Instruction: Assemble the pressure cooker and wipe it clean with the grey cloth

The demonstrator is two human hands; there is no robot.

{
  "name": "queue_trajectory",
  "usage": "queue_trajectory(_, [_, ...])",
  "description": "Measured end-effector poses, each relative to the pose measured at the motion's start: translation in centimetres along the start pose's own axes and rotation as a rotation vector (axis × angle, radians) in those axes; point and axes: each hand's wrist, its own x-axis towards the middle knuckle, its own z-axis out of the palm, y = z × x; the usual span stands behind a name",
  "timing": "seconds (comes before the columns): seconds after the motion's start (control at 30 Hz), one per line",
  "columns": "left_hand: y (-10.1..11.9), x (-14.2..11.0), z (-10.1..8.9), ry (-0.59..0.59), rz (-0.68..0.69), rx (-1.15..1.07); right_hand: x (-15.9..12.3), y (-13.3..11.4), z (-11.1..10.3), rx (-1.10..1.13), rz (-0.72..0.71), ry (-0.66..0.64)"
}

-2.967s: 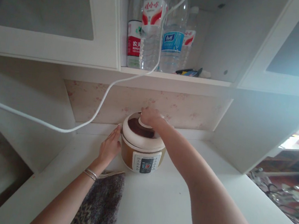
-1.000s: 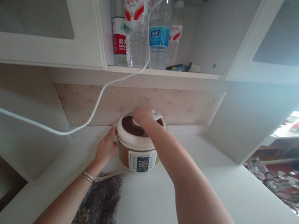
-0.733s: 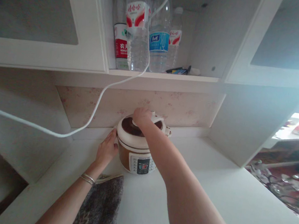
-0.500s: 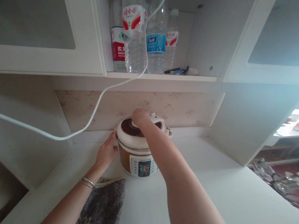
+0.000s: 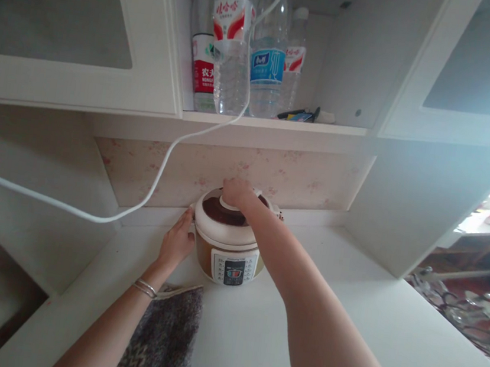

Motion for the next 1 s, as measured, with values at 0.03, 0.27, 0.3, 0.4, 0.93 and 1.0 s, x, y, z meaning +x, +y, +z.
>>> queue_trajectory(0.03, [-0.1, 0.0, 0.1, 0.003, 0.004, -0.005, 0.0, 0.1, -0.1, -0.007, -0.025, 0.001])
queue_trajectory(0.27, [-0.4, 0.2, -0.2, -0.047, -0.017, -0.027, -0.8, 1.5, -0.6, -0.074, -0.240, 0.030])
queue_trajectory(0.3, [-0.4, 0.3, -0.3, -0.057, -0.019, -0.026, -0.8, 1.7, -0.6, -0.099, -0.290, 0.043])
queue_trajectory(0.4, [-0.5, 0.4, -0.6, -0.089, -0.012, -0.023, -0.8, 2.3, -0.6, -0.179, -0.433, 0.079])
queue_trajectory(0.93, [-0.2, -0.5, -2.6, -0.245, 0.017, -0.074, -6.1, 0.9, -1.5, -0.112, -0.342, 0.336])
queue_trajectory(1.0, [-0.2, -2.7, -3.9, -0.258, 0.035, -0.099, -7.9, 1.2, -1.3, -0.049, -0.359, 0.368])
